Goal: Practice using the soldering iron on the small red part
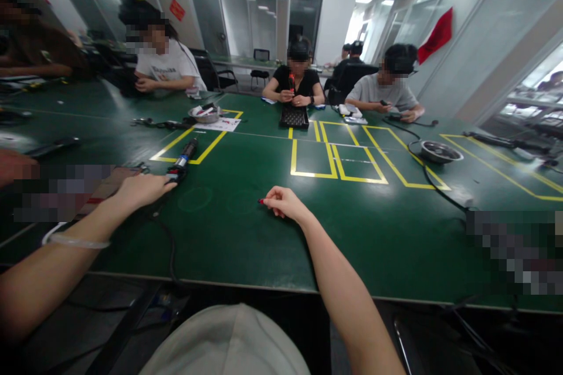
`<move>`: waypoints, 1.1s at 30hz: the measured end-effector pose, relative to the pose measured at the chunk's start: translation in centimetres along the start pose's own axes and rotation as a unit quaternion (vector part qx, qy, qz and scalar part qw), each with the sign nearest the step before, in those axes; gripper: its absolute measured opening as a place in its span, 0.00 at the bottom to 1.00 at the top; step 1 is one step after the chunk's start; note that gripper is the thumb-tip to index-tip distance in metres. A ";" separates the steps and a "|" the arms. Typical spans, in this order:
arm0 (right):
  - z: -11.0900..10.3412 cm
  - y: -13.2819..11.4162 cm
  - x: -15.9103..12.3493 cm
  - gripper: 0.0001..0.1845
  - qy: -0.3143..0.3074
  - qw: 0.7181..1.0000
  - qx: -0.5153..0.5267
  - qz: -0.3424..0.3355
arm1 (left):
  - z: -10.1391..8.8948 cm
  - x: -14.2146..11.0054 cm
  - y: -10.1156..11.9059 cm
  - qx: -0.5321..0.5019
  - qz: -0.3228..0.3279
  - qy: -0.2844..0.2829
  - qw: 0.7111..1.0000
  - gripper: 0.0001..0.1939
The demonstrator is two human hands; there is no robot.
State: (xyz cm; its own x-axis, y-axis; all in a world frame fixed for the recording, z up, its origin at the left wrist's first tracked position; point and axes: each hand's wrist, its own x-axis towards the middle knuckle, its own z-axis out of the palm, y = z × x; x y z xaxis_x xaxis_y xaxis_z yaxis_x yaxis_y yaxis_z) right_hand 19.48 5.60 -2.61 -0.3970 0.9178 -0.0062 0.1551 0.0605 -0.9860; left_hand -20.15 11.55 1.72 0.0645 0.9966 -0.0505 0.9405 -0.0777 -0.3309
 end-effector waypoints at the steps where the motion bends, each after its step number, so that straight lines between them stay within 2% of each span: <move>1: -0.1 0.1 0.1 0.14 0.003 1.000 -0.004 -0.003 | -0.1 0.0 0.7 -0.005 0.016 0.010 1.000 0.24; 4: -0.3 0.4 0.3 0.14 0.013 0.999 -0.030 -0.015 | -0.6 -0.2 3.5 -0.027 0.046 0.039 0.998 0.25; 7: -0.6 0.8 0.5 0.14 0.026 0.996 -0.067 -0.047 | -1.2 -1.1 6.4 -0.046 0.047 0.056 0.996 0.24; 14: -1.0 1.2 0.7 0.13 0.031 0.982 -0.156 -0.101 | -2.8 -4.9 12.8 -0.080 0.110 0.083 0.987 0.21; 20: -1.0 0.9 0.5 0.12 0.032 0.976 -0.180 -0.122 | -4.1 -7.8 17.2 -0.100 0.189 0.109 0.971 0.17; 26: -0.8 1.0 0.5 0.11 0.031 0.973 -0.191 -0.126 | -4.6 -9.5 19.7 -0.115 0.243 0.117 0.956 0.15; 33: -0.1 0.7 0.5 0.08 0.013 0.957 -0.261 -0.128 | -5.0 -10.2 20.3 -0.111 0.275 0.111 0.948 0.17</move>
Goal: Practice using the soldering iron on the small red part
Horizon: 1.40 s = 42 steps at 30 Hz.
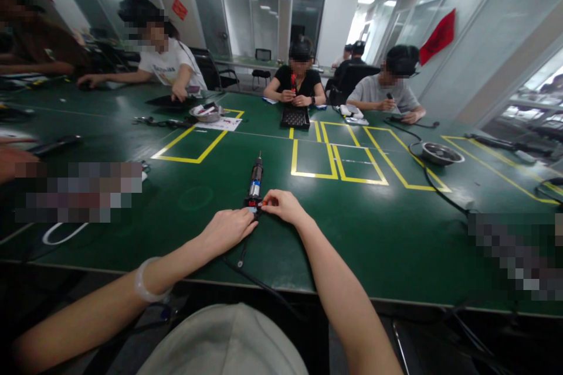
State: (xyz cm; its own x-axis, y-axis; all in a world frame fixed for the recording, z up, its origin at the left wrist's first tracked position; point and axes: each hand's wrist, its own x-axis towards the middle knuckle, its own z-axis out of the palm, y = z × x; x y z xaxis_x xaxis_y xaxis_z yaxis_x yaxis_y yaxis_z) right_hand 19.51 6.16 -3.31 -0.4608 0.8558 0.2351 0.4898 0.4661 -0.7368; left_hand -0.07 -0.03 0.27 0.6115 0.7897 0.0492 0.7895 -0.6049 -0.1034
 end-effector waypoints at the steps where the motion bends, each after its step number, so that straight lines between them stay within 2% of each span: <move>1: 0.0 -0.1 0.0 0.08 -0.002 1.000 -0.014 0.003 | -0.1 0.0 0.0 -0.002 0.002 -0.001 1.000 0.17; 8: -0.2 -1.0 -0.1 0.08 -0.017 0.995 -0.094 0.007 | 0.0 -0.1 -0.2 -0.009 -0.005 -0.001 1.000 0.17; 16: 0.0 -1.1 -0.1 0.07 -0.012 0.996 -0.092 -0.003 | 0.4 -0.1 -0.8 0.002 0.029 0.008 1.000 0.18; 20: 0.1 -1.5 -0.3 0.08 -0.039 0.996 -0.074 -0.009 | -0.4 -0.6 -1.5 -0.023 0.042 -0.010 0.999 0.20; 22: 0.2 -1.6 -0.3 0.08 -0.046 0.997 -0.061 -0.004 | -1.0 -0.8 -2.0 -0.052 0.021 -0.015 0.998 0.23; 26: 0.4 -1.6 -0.3 0.05 -0.046 0.998 -0.047 -0.003 | -1.5 -0.3 -2.9 -0.092 -0.113 0.029 0.989 0.29; 28: 0.5 -1.6 -0.3 0.05 -0.044 0.998 -0.047 -0.002 | -1.2 0.5 -3.2 -0.105 -0.157 0.027 0.982 0.33; 31: 0.5 -1.8 -0.2 0.06 -0.044 0.998 -0.047 0.002 | -0.2 2.0 -3.5 -0.124 -0.151 -0.013 0.981 0.37; 34: 0.5 -1.9 -0.2 0.09 -0.046 0.998 -0.049 -0.004 | 0.5 3.2 -3.5 -0.128 -0.132 -0.032 0.982 0.37; 42: 0.3 -1.2 -0.1 0.11 -0.011 0.998 -0.067 0.003 | 0.3 4.0 -3.5 -0.113 -0.129 -0.043 0.984 0.33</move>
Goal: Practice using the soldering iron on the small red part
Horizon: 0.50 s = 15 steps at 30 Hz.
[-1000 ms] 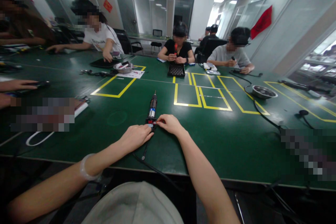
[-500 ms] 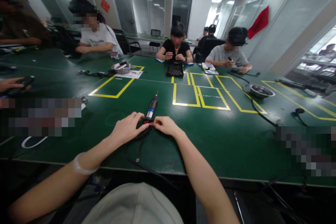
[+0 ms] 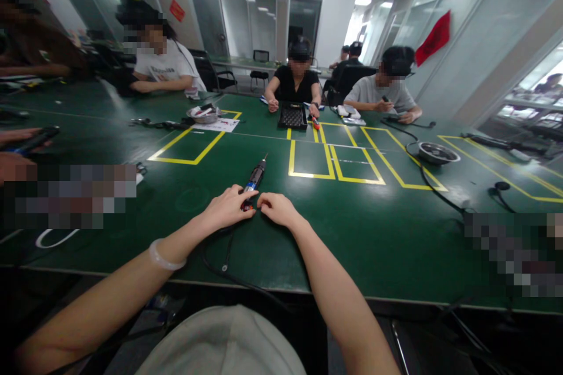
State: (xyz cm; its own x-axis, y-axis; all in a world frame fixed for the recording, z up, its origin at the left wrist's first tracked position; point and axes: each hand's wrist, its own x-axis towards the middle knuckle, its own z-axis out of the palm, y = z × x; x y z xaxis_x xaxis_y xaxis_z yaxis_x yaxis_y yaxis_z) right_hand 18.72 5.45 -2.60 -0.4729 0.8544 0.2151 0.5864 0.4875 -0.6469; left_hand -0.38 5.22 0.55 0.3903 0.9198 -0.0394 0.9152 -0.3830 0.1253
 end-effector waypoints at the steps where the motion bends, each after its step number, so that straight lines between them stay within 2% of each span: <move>1: -0.1 0.1 0.0 0.11 0.002 1.000 -0.003 0.006 | -0.1 -0.1 -0.2 0.001 -0.002 -0.001 1.000 0.33; 4: -0.3 0.5 -0.1 0.11 -0.001 1.000 -0.007 0.019 | -0.3 -0.2 -1.3 0.007 -0.010 -0.011 1.000 0.34; 7: -0.3 0.6 -0.2 0.10 0.003 1.000 -0.003 0.021 | -0.7 -0.3 -3.3 0.014 -0.011 -0.019 1.000 0.34; 10: -0.3 0.6 -0.2 0.10 0.004 1.000 -0.001 0.022 | -1.1 -0.1 -6.3 0.024 -0.015 -0.028 0.999 0.34; 15: -0.2 0.6 -0.2 0.10 0.003 1.000 0.005 0.030 | -2.0 0.8 -12.6 0.050 -0.039 -0.052 0.997 0.35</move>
State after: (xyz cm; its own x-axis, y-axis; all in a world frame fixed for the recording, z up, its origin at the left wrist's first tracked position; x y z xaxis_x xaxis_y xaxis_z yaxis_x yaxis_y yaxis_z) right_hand 19.31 5.60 -2.85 -0.4335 0.8829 0.1807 0.6070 0.4343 -0.6655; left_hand -11.76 10.92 0.93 0.3214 0.9352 -0.1483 0.9464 -0.3224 0.0181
